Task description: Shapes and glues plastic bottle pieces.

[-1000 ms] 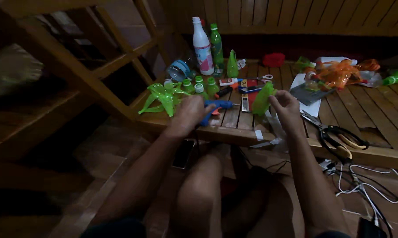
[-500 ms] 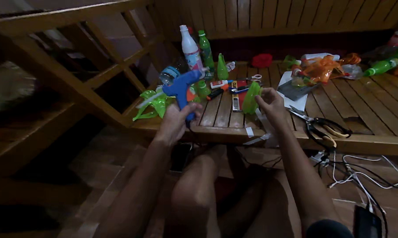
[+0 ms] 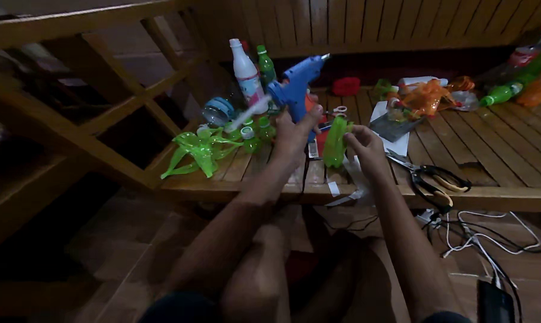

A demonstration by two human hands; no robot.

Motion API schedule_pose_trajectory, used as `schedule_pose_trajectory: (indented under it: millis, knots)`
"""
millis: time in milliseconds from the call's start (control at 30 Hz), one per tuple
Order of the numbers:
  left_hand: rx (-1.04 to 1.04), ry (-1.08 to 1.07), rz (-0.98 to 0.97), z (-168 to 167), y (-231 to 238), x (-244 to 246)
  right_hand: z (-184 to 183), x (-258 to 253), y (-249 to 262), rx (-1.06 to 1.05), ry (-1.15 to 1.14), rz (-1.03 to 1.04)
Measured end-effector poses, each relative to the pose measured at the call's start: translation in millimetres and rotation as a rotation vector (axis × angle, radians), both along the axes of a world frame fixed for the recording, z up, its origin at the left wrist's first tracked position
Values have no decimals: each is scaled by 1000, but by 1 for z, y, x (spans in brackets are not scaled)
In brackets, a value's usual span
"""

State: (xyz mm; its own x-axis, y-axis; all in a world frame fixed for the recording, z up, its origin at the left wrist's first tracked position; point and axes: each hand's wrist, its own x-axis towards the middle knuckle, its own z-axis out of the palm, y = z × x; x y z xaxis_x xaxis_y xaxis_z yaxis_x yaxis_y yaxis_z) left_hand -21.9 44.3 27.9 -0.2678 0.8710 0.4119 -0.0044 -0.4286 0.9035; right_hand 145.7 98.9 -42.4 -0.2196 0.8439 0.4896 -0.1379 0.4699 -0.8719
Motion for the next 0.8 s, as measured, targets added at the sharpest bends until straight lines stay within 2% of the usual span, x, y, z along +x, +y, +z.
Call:
schedule_pose_trajectory:
  millis: [100,267,800]
  knots:
    - [-61,97,59,-18,3,7,-1,0,0,6,-1,13]
    - [-66,176,64,-22,4,17,-3,-1,0,24,38,64]
    - [-178,102,19,-24,3,18,-4,-1,2,53,68,142]
